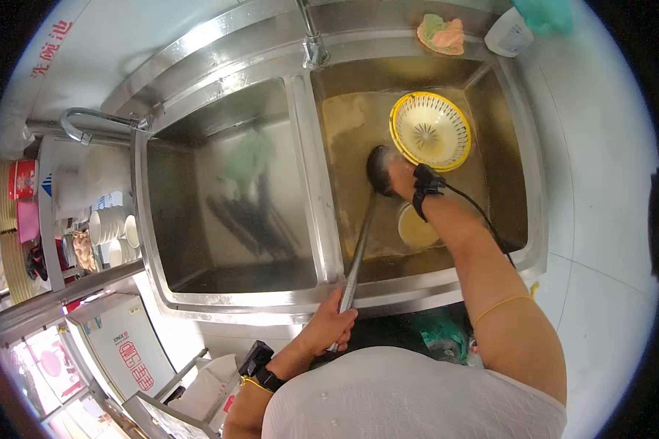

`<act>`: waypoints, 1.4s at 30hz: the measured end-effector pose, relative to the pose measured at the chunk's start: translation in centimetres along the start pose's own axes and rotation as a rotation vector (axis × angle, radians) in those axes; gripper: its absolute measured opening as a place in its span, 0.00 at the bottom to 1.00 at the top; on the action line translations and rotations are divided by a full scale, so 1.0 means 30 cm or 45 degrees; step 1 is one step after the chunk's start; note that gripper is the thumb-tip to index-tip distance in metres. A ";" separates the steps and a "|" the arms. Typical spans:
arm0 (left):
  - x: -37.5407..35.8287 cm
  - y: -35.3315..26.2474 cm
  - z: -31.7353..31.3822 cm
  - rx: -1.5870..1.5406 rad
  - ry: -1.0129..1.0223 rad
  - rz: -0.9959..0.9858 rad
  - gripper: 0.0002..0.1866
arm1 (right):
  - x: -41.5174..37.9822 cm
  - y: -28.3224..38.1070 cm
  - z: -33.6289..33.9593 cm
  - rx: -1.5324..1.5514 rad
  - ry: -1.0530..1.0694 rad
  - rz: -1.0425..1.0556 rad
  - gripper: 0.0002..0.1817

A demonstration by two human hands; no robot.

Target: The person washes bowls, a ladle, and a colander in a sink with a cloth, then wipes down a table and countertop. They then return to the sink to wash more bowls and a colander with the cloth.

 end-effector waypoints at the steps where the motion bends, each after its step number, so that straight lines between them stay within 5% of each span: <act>1: -0.003 0.002 0.003 0.001 0.000 0.007 0.18 | 0.022 -0.012 0.016 0.338 -0.087 -0.164 0.14; 2: -0.006 0.004 0.000 -0.020 0.016 0.021 0.18 | 0.028 0.014 0.013 0.340 -0.083 -0.167 0.14; 5: -0.009 0.015 -0.003 -0.067 0.038 0.055 0.19 | -0.015 0.201 0.108 0.362 -0.294 0.477 0.18; 8: 0.005 0.028 0.003 -0.069 0.065 0.065 0.22 | -0.060 0.218 0.072 0.130 0.033 0.758 0.18; 11: 0.005 0.029 -0.005 0.000 0.061 0.053 0.24 | -0.036 0.206 0.108 -0.135 -0.235 0.845 0.18; 16: -0.004 0.006 -0.003 0.085 -0.073 -0.066 0.22 | 0.065 0.119 0.042 -0.374 0.034 0.284 0.19; 18: 0.007 0.005 0.010 0.159 -0.112 -0.091 0.23 | 0.048 -0.004 -0.078 -0.247 0.472 -0.287 0.14; 19: 0.004 0.002 0.008 0.159 -0.109 -0.095 0.23 | 0.016 -0.033 -0.116 0.266 0.558 -0.408 0.18; 20: 0.002 0.002 0.007 0.150 -0.109 -0.090 0.23 | 0.020 -0.062 -0.147 0.265 0.556 -0.408 0.18; 22: 0.002 0.004 0.009 0.141 -0.107 -0.084 0.23 | 0.059 -0.060 -0.096 0.554 0.230 -0.334 0.18; 23: 0.005 0.009 0.014 0.160 -0.096 -0.059 0.22 | 0.055 -0.126 -0.037 0.485 -0.083 -0.510 0.20; 24: 0.011 0.010 0.018 0.179 -0.088 -0.039 0.21 | 0.068 -0.123 -0.037 0.485 -0.088 -0.505 0.20; 27: 0.009 0.007 0.006 0.131 -0.059 -0.042 0.17 | 0.063 0.007 0.109 0.554 -0.658 0.044 0.20; 28: 0.014 0.009 0.007 0.130 -0.062 -0.035 0.17 | 0.053 0.011 0.105 0.559 -0.652 0.041 0.20; 31: 0.016 0.025 0.007 0.103 -0.128 -0.024 0.19 | -0.003 0.153 0.057 0.425 -0.224 0.595 0.20; 32: 0.010 0.007 0.004 0.247 -0.161 -0.063 0.19 | -0.014 0.127 0.104 0.425 -0.241 0.594 0.20; 34: 0.009 -0.006 0.011 0.383 -0.200 -0.102 0.18 | -0.031 0.012 0.102 -0.025 0.317 0.128 0.21; 35: 0.013 -0.009 0.028 0.481 -0.255 -0.131 0.17 | -0.013 -0.006 0.095 0.067 0.034 0.077 0.22; 36: 0.020 -0.012 0.037 0.581 -0.303 -0.158 0.16 | 0.015 -0.009 0.003 0.064 0.037 0.070 0.22; 38: 0.027 -0.013 0.036 0.593 -0.281 -0.176 0.16 | 0.066 -0.012 -0.128 0.674 0.004 0.011 0.28; 42: 0.023 -0.024 0.025 0.550 -0.250 -0.237 0.16 | -0.035 0.124 -0.031 0.815 -0.136 0.245 0.26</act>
Point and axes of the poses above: each hand's wrist, its own x-axis towards the middle knuckle, its own z-axis out of the back of the hand, y = z × x, the point moved 10 cm from there along x, towards the middle knuckle, and after that the axes turned 4 degrees about -x, right-handed, at the moved point
